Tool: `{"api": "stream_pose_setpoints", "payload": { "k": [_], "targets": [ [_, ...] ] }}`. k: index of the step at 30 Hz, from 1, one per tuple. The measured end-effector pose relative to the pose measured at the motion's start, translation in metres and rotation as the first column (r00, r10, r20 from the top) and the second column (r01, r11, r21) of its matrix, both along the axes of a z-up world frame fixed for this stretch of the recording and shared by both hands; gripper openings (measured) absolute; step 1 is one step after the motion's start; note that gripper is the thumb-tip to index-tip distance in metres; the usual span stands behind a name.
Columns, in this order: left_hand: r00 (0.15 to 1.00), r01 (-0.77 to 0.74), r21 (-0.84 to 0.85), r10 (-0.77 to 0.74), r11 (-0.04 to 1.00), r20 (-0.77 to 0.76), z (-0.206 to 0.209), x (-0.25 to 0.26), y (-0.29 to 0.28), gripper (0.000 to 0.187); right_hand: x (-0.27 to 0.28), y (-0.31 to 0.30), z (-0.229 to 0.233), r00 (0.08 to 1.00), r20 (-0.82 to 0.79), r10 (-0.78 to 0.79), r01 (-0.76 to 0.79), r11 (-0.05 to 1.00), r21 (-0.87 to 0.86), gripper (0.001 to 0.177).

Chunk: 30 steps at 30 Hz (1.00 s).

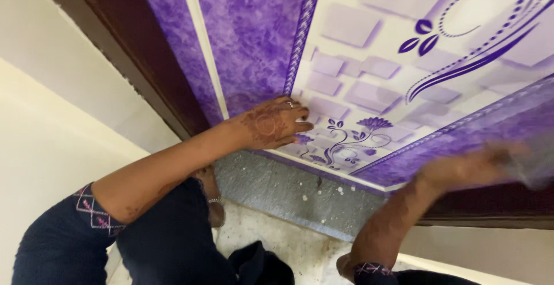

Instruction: The person applies a decorative adhesive sheet onto a door, smoothing and pressing it against the surface using a cloth and by hand.

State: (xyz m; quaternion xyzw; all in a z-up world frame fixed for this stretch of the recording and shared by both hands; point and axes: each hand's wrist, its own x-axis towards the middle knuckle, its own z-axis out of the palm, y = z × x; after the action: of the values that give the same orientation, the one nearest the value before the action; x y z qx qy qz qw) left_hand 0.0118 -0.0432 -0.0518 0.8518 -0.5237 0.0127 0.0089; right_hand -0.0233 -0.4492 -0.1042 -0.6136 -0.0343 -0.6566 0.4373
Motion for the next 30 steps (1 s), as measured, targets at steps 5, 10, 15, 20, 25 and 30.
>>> {"api": "stream_pose_setpoints", "payload": {
  "k": [5,10,15,20,25,30],
  "targets": [
    [0.951,0.083,-0.203,-0.017,0.976,0.308,0.021,-0.014,-0.018,0.054,0.046,0.044,0.011,0.835,-0.32,-0.448,0.32,0.868,-0.379,0.07],
    [0.978,-0.055,-0.164,0.086,0.985,0.191,0.037,-0.023,-0.028,0.099,0.049,0.082,-0.047,0.648,-0.405,-0.645,0.525,0.763,-0.377,0.097],
    [0.846,-0.048,-0.103,0.095,0.994,0.525,0.023,-0.006,-0.03,0.097,0.043,0.103,-0.15,0.638,-0.567,-0.52,0.463,0.848,-0.257,0.093],
    [0.83,-0.112,-0.107,0.152,0.988,0.536,0.014,-0.009,-0.034,0.096,0.021,0.116,-0.226,0.668,-0.666,-0.332,0.397,0.916,-0.057,0.099],
    [0.902,-0.113,-0.233,0.198,0.966,0.384,0.013,-0.02,-0.047,0.095,0.007,0.143,-0.269,0.77,-0.636,-0.062,0.328,0.892,0.311,0.106],
    [0.875,-0.109,-0.238,0.207,0.965,0.438,0.018,-0.032,-0.051,0.091,0.007,0.147,-0.277,0.828,-0.434,0.354,0.219,0.509,0.832,0.113]
  ]
}}
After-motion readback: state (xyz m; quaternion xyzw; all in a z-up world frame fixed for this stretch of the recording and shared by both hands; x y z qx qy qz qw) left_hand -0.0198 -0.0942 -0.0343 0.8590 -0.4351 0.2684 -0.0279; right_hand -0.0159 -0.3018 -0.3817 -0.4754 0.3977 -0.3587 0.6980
